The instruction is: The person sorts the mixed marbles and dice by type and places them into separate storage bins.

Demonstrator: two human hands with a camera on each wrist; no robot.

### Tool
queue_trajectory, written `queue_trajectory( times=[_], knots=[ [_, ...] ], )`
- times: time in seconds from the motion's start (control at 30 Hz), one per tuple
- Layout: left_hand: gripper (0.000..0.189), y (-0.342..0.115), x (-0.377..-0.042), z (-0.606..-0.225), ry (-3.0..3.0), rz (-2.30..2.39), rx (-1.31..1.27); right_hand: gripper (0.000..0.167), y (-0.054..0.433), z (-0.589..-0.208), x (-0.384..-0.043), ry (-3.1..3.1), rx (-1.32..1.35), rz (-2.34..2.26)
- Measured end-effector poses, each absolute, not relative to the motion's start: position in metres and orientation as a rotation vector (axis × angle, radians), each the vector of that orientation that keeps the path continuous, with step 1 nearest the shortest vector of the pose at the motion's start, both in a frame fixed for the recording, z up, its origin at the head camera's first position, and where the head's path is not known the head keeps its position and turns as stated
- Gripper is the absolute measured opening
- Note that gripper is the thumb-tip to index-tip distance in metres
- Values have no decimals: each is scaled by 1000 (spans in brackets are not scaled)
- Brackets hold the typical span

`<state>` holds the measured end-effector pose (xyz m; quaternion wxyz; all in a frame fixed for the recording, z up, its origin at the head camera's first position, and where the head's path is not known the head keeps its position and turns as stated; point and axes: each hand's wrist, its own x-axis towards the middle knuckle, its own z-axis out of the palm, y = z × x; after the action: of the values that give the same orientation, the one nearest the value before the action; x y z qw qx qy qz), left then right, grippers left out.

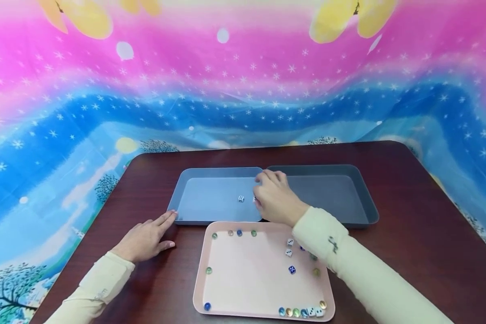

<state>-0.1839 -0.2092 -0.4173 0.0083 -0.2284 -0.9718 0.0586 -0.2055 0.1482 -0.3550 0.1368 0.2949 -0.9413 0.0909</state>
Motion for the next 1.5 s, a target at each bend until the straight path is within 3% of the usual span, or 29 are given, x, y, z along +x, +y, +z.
queue_trajectory(
  times=[0.37, 0.57, 1.0, 1.5],
  knots=[
    [78, -206, -184, -420, -3051, 163, -695, 8, 120, -369, -242, -2826, 867, 212],
    [78, -208, -182, -415, -3063, 152, -690, 26, 129, -373, -242, -2905, 777, 200],
    [75, -207, -182, -409, -3095, 113, -697, 29, 190, -377, -206, -2872, 627, 282],
    [74, -206, -182, -408, -3100, 120, -731, 19, 209, -400, -115, -2732, 807, 159]
  ],
)
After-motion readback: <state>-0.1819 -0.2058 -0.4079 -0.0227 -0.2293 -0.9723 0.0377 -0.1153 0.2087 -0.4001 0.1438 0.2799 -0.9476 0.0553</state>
